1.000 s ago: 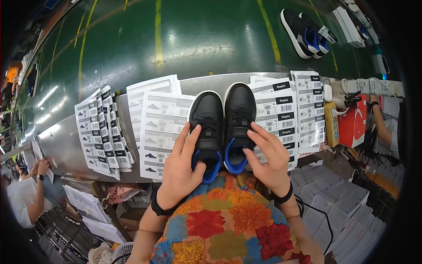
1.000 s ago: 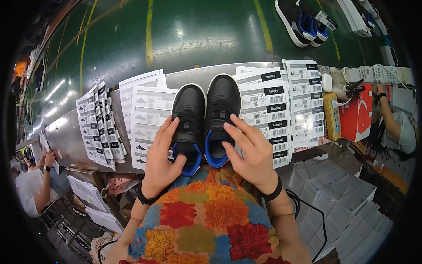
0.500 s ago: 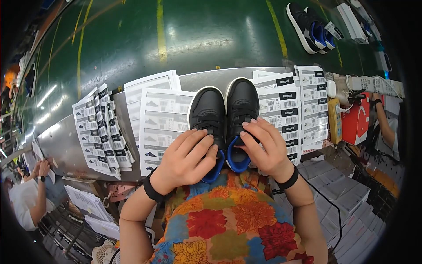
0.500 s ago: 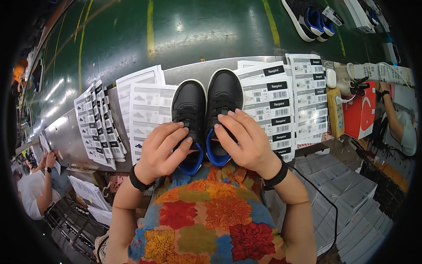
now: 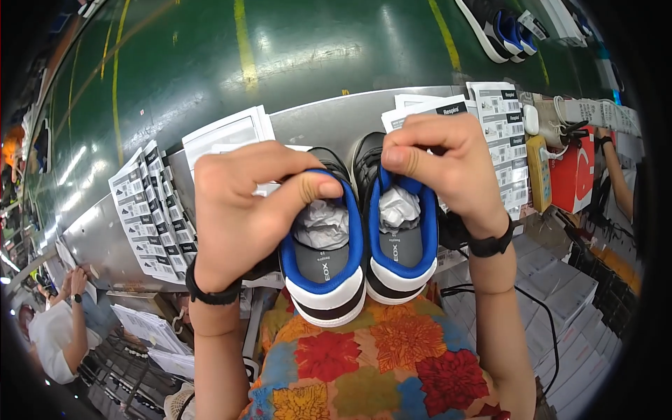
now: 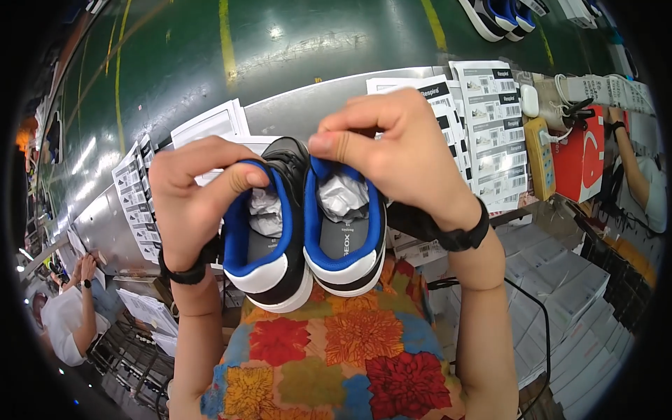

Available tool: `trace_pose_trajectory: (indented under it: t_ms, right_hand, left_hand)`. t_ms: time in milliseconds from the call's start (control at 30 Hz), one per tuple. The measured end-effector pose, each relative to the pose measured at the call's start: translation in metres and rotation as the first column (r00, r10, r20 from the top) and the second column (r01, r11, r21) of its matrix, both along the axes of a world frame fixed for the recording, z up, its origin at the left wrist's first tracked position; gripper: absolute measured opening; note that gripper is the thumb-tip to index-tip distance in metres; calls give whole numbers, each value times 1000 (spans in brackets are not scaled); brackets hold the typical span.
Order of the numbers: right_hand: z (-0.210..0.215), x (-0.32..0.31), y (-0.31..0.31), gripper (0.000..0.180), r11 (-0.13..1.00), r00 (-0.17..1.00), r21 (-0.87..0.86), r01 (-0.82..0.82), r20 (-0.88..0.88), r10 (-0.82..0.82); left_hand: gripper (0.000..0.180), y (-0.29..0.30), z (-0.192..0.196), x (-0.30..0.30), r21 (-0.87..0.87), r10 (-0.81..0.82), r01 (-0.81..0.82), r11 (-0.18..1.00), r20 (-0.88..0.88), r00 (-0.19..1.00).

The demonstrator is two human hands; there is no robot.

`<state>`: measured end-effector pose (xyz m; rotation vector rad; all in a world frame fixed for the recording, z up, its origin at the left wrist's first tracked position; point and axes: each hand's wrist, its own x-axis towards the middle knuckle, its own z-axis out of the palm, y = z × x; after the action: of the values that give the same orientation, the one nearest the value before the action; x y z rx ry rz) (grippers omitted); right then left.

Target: Inspecting shoes, stuffing them with paper, and applying barcode labels on a manufacturing production line.

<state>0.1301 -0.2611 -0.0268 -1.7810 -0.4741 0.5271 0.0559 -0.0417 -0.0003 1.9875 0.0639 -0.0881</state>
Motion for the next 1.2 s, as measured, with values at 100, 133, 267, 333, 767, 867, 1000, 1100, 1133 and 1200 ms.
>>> trace_pose_trajectory:
  t_ms: [100, 133, 267, 333, 767, 867, 1000, 1100, 1133, 1200]
  right_hand:
    - [-5, 6, 5, 16, 987, 964, 152, 51, -266, -9]
    - [-6, 8, 5, 16, 987, 962, 149, 55, -272, -13]
    - [-6, 17, 6, 17, 989, 956, 148, 9, -290, 35]
    - [-6, 19, 6, 17, 993, 954, 117, -8, -296, 42]
    - [-4, -11, 10, 16, 995, 749, -77, -62, 656, 98]
    - [-17, -36, 5, 31, 997, 650, -35, -75, 757, 76]
    - [-41, -53, -11, 44, 982, 648, -173, 72, 756, 86]
    - [-37, -70, -12, 63, 912, 948, -273, 305, 173, -265]
    - [-36, -73, -14, 63, 915, 950, -268, 301, 172, -262]
    - [-27, -76, -13, 56, 919, 947, -283, 275, -84, -310]
  left_hand:
    - [11, 7, -7, 6, -72, -6, 7, 997, 10, 1000]
    - [12, 8, -6, 8, -99, -9, 5, 995, -33, 999]
    - [13, 10, -2, 16, -196, 21, -73, 978, -253, 967]
    - [14, 12, -4, 21, -255, 23, -108, 961, -316, 948]
    - [25, 8, -12, -2, 126, -21, 8, 992, 102, 995]
    - [23, 6, -32, -28, 336, -202, 11, 942, 539, 818]
    - [43, 7, -66, -61, 232, -33, -42, 972, 310, 950]
    - [57, -10, -69, -68, 23, 198, -198, 980, 23, 980]
    - [60, -14, -69, -71, -152, 313, -348, 925, -216, 925]
    - [60, -12, -66, -74, -113, 319, -342, 933, -183, 930]
